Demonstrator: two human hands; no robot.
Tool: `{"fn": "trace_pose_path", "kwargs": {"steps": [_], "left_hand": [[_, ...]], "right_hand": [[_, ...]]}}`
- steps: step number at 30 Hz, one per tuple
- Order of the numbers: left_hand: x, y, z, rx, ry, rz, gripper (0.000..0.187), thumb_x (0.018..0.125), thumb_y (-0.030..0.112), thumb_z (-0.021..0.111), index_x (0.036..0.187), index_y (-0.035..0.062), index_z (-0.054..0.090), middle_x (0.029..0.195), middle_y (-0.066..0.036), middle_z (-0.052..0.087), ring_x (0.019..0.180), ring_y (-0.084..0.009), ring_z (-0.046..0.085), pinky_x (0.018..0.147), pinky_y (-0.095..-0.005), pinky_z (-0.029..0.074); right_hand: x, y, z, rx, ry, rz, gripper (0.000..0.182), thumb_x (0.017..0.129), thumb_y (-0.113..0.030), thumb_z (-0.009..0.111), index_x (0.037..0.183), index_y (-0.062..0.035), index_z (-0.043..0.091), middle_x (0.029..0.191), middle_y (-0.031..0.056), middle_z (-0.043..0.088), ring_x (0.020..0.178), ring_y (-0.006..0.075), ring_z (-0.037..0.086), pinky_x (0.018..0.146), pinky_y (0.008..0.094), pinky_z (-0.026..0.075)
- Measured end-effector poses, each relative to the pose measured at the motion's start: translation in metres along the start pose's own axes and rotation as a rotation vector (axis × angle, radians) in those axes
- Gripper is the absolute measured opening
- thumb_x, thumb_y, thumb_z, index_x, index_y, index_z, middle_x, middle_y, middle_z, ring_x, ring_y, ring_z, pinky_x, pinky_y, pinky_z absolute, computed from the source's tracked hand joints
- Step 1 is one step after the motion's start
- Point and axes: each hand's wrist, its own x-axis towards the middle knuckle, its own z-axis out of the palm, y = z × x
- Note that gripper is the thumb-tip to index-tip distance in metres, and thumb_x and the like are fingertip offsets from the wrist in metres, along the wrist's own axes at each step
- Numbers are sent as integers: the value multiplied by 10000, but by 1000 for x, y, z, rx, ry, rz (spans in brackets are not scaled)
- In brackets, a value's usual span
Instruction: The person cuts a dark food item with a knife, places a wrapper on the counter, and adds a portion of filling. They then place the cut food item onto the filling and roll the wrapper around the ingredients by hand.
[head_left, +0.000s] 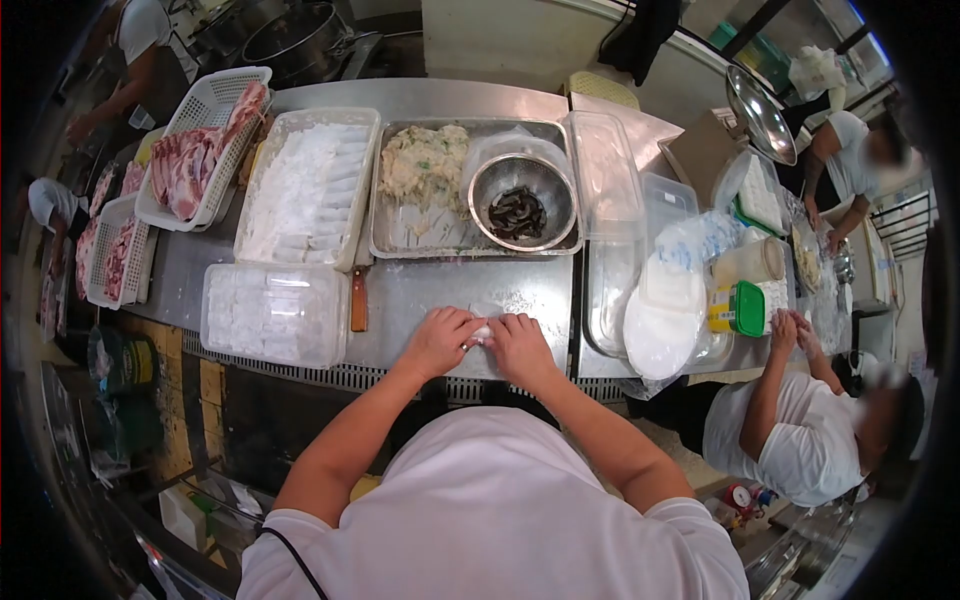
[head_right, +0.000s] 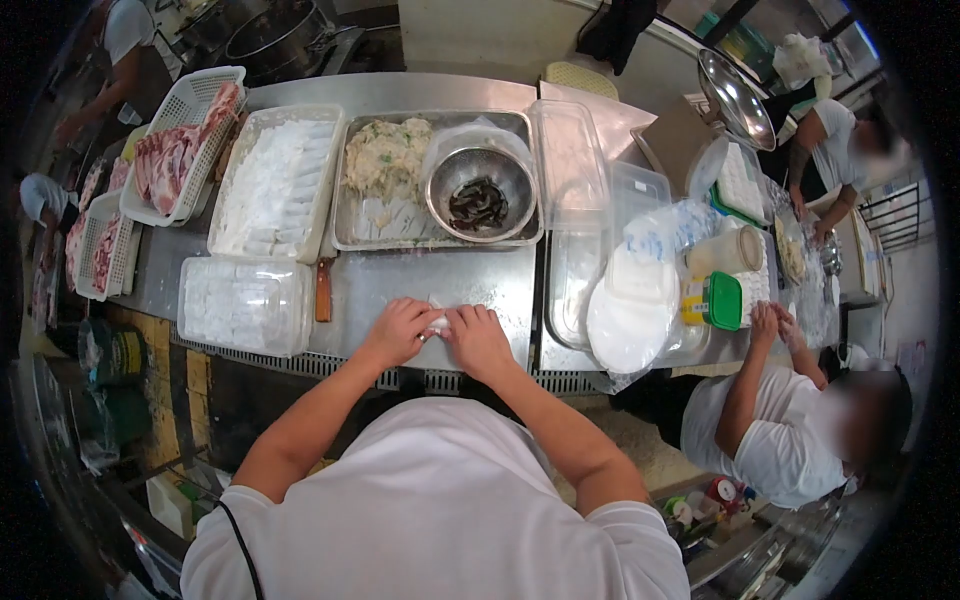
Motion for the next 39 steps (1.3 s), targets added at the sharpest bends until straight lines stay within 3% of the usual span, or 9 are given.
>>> {"fn": "trace_pose_path", "kwargs": {"steps": [7,13,16,19,28,31,34,37,39], "left_hand": [[2,-2,-5,7,-26,-8,415,800,173,769,1200,123,673,1099,-39,652,1031,-270,606,910,-418,472],[-4,-7,-4,91,-112,-8,427,842,231,749,1245,121,658,1168,-49,641,1079,-270,589,935,-426,463],[-7,-9,-1,47,-88,-18,422,877,265,725,1269,125,656,1209,-45,637,1100,-268,584,959,-429,456],[-8,-10,-2,17,-102,-37,415,895,276,712,1279,126,655,1208,-45,642,1108,-263,584,976,-430,451],[-14,-20,10,10,-39,-10,427,862,281,736,1255,135,651,1183,-67,650,1097,-269,599,976,-430,462],[-13,-20,10,-2,-27,0,419,862,276,733,1244,126,648,1176,-76,645,1106,-277,599,986,-436,462],[-12,-19,8,-22,-28,-4,418,857,259,731,1240,118,640,1162,-82,641,1108,-290,598,989,-445,461],[-12,-18,5,-51,-17,-1,417,850,244,729,1234,113,635,1179,-89,634,1107,-299,598,997,-454,460],[-12,-18,3,-60,-51,-7,420,844,238,729,1231,108,631,1202,-96,625,1126,-302,593,1007,-460,458]], "right_hand": [[12,-5,-15,-14,-113,41,465,895,-238,709,1307,-45,610,1074,144,630,1002,341,612,850,459,500],[115,-35,-65,356,-388,451,694,853,-283,717,1417,64,509,1051,271,717,941,454,701,842,517,559],[162,-26,-38,183,-334,296,689,843,-313,727,1366,92,537,1064,320,711,1005,459,698,898,504,557],[190,-26,-24,31,-575,258,626,831,-317,729,1277,100,592,1047,334,703,1035,471,690,926,504,554],[205,-38,9,126,-576,194,688,806,-286,699,1358,103,569,1146,358,678,1091,468,675,990,463,527],[213,-47,17,216,-539,124,693,812,-264,683,1380,111,550,1058,334,708,912,433,730,845,461,585],[234,-72,11,300,-733,276,697,834,-209,669,1444,86,505,912,268,729,647,320,715,594,417,584],[237,-85,14,534,-752,370,706,867,-140,652,1519,35,447,780,173,709,477,203,611,424,354,491],[240,-83,14,768,-763,518,738,878,-125,643,1563,-4,394,751,157,699,492,193,610,427,351,488]]}}
